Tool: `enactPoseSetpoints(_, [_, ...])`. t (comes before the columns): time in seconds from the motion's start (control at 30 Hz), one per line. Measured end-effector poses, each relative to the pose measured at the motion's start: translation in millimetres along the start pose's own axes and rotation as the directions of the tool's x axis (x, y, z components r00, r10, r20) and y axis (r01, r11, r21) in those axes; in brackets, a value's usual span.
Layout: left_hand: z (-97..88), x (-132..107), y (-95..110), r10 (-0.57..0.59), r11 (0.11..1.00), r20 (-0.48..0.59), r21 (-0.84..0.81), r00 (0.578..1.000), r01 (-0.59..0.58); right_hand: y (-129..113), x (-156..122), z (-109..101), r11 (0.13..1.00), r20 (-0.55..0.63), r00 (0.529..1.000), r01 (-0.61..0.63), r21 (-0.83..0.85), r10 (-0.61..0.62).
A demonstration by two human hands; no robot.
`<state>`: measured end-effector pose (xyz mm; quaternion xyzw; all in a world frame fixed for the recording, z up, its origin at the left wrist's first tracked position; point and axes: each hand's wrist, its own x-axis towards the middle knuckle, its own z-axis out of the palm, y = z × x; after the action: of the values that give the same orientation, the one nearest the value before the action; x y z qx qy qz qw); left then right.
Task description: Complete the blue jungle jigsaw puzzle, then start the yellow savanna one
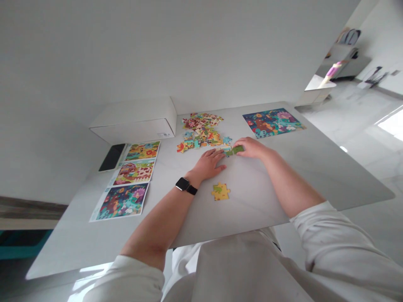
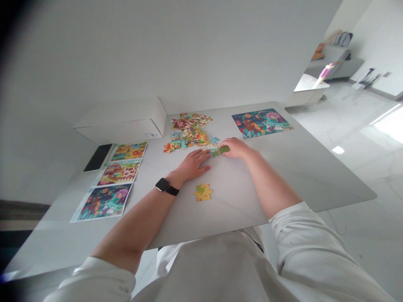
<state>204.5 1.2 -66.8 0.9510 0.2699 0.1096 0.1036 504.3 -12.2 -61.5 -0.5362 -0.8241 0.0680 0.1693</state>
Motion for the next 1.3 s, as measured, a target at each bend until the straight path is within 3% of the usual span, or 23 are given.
enactPoseSetpoints(0.33, [2.1,0.1,5.0,-0.016,1.000,-0.024,0.001,1.000,0.017,-3.2,-3.7,-2.2,0.990,-0.062,0.991,-0.120,-0.077,0.115])
enactPoseSetpoints(0.63, [4.0,-1.4,3.4,-0.018,1.000,-0.032,-0.012,0.999,0.017,-8.3,-1.4,-0.1,1.000,-0.051,0.999,0.017,0.013,-0.017])
enactPoseSetpoints(1.3, [0.8,-4.4,2.6,-0.026,0.999,-0.042,-0.020,0.999,0.026,-18.4,2.8,4.6,1.000,-0.012,1.000,0.017,-0.020,-0.017])
